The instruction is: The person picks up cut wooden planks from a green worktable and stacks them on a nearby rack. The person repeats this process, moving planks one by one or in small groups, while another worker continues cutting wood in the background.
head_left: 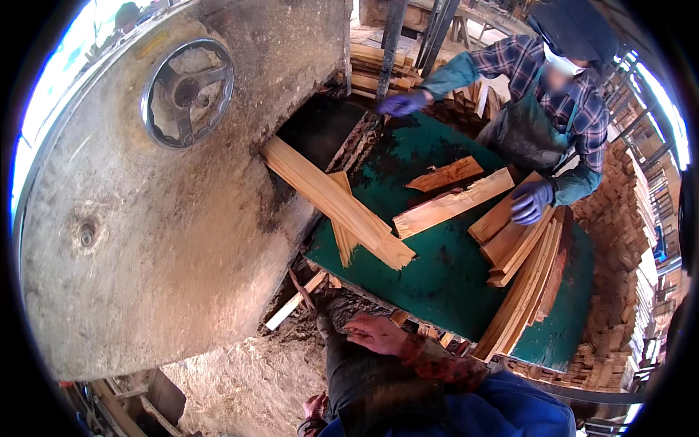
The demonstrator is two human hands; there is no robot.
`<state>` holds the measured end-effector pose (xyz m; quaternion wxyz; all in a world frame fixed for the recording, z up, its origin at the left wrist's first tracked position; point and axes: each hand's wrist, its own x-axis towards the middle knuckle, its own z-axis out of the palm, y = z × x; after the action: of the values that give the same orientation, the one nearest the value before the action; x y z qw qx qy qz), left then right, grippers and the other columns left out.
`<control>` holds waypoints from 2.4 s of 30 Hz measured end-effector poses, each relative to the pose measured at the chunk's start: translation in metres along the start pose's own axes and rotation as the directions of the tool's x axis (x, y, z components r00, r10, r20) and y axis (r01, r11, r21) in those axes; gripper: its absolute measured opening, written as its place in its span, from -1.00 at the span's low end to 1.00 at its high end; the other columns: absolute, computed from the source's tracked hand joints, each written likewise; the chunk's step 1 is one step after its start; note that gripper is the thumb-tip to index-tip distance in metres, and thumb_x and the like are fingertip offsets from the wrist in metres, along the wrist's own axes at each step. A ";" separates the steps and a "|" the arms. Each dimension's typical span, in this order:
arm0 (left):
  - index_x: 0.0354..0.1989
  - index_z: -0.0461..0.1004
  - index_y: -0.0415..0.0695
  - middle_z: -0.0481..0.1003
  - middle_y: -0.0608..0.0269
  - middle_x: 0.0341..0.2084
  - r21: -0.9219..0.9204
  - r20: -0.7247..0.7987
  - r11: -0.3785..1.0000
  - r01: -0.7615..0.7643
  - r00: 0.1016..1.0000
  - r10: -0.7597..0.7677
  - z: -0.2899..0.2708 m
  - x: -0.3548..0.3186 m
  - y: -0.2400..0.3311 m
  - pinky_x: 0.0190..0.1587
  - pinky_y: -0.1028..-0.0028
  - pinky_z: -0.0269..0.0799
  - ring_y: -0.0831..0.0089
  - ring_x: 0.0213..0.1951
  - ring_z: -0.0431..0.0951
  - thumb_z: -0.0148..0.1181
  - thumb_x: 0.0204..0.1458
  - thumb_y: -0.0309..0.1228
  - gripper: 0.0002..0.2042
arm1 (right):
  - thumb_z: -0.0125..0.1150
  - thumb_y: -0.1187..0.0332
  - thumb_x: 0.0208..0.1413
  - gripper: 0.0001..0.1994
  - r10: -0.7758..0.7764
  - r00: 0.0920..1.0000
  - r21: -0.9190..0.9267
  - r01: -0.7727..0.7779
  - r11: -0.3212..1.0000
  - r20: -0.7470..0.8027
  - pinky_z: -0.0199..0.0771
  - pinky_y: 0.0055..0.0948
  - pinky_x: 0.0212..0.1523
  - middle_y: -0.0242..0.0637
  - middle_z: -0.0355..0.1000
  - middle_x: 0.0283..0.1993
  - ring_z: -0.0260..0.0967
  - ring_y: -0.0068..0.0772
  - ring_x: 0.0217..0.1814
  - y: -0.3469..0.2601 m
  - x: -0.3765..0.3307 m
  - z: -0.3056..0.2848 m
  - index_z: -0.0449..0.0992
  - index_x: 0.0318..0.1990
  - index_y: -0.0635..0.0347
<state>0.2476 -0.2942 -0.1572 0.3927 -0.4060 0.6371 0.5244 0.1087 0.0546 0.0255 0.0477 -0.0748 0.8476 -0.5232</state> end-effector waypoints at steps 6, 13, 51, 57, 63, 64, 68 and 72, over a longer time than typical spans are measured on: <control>-0.24 0.43 -0.32 0.56 0.06 -0.47 -0.263 0.144 0.962 -0.074 0.983 0.115 -0.025 0.064 0.074 -0.47 0.37 0.52 0.28 -0.47 0.60 0.27 0.00 -0.34 -0.71 | 0.30 0.37 0.04 -0.72 -0.001 0.989 -0.020 -0.002 1.000 -0.148 0.49 -0.30 -0.27 -0.15 0.41 -0.27 0.44 -0.14 -0.26 -0.001 0.044 0.000 0.48 -0.11 0.27; -0.25 0.46 -0.29 0.56 0.04 -0.46 -0.210 0.125 0.960 -0.186 0.968 0.215 -0.051 0.098 0.178 -0.52 0.40 0.51 0.30 -0.49 0.60 0.21 0.06 -0.41 -0.81 | 0.31 0.40 -0.02 -0.71 -0.097 0.883 -0.297 -0.049 0.954 -0.459 0.47 -0.23 -0.25 -0.07 0.42 -0.23 0.43 0.00 -0.23 -0.019 0.111 -0.046 0.48 -0.12 0.29; -0.18 0.39 -0.35 0.54 0.01 -0.41 -0.282 0.166 0.955 -0.091 0.976 0.142 -0.014 0.058 0.152 -0.42 0.37 0.52 0.25 -0.41 0.57 0.19 0.08 -0.37 -0.73 | 0.47 0.07 -0.32 -0.07 0.213 0.869 -0.614 -0.471 0.634 -0.447 0.16 0.13 0.08 -0.03 0.10 0.22 0.01 0.08 0.29 0.057 0.204 -0.077 0.15 0.26 0.16; -0.17 0.44 -0.34 0.56 0.02 -0.42 -0.217 0.168 0.962 -0.166 0.964 0.205 -0.013 0.068 0.160 -0.47 0.39 0.52 0.29 -0.46 0.58 0.18 0.09 -0.36 -0.73 | 0.36 0.22 -0.31 -0.20 0.350 0.834 -0.604 -0.551 0.576 -0.427 0.32 0.12 -0.03 -0.01 0.14 0.15 0.10 0.08 0.21 0.047 0.204 -0.079 0.19 0.19 0.22; -0.18 0.48 -0.31 0.57 0.07 -0.35 -0.111 0.229 0.955 -0.275 0.928 0.294 0.007 0.037 0.219 -0.42 0.48 0.47 0.38 -0.37 0.58 0.15 0.12 -0.35 -0.76 | 0.36 0.23 -0.33 -0.21 0.362 0.843 -0.588 -0.537 0.605 -0.398 0.33 0.11 -0.06 0.00 0.15 0.14 0.11 0.08 0.20 0.039 0.180 -0.071 0.20 0.16 0.28; -0.17 0.49 -0.30 0.58 0.11 -0.35 -0.107 0.257 0.950 -0.294 0.915 0.312 0.014 0.035 0.226 -0.39 0.48 0.47 0.40 -0.37 0.58 0.16 0.12 -0.35 -0.75 | 0.37 0.23 -0.33 -0.22 0.352 0.849 -0.573 -0.527 0.628 -0.395 0.33 0.12 -0.07 0.00 0.15 0.14 0.12 0.07 0.20 0.035 0.172 -0.071 0.21 0.15 0.29; -0.21 0.51 -0.23 0.55 0.23 -0.37 -0.080 0.430 0.913 -0.401 0.812 0.394 0.051 0.020 0.250 -0.33 0.53 0.44 0.48 -0.35 0.53 0.18 0.12 -0.29 -0.77 | 0.34 0.23 -0.31 -0.24 0.317 0.863 -0.508 -0.492 0.707 -0.394 0.36 0.10 0.02 0.04 0.16 0.15 0.12 0.15 0.22 0.023 0.144 -0.062 0.21 0.14 0.29; -0.18 0.51 -0.27 0.51 0.33 -0.46 -0.150 0.601 0.909 -0.388 0.694 0.396 0.117 -0.023 0.287 -0.38 0.57 0.35 0.61 -0.45 0.44 0.17 0.15 -0.26 -0.72 | 0.32 0.19 -0.26 -0.31 0.238 0.877 -0.422 -0.418 0.804 -0.417 0.39 -0.02 0.06 0.03 0.24 0.13 0.17 0.18 0.18 0.026 0.124 -0.057 0.30 0.09 0.33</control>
<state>-0.0023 -0.1412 -0.0520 0.4562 -0.0684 0.5411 0.7031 -0.0248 0.0947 0.0274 -0.0308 0.1580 0.9482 -0.2740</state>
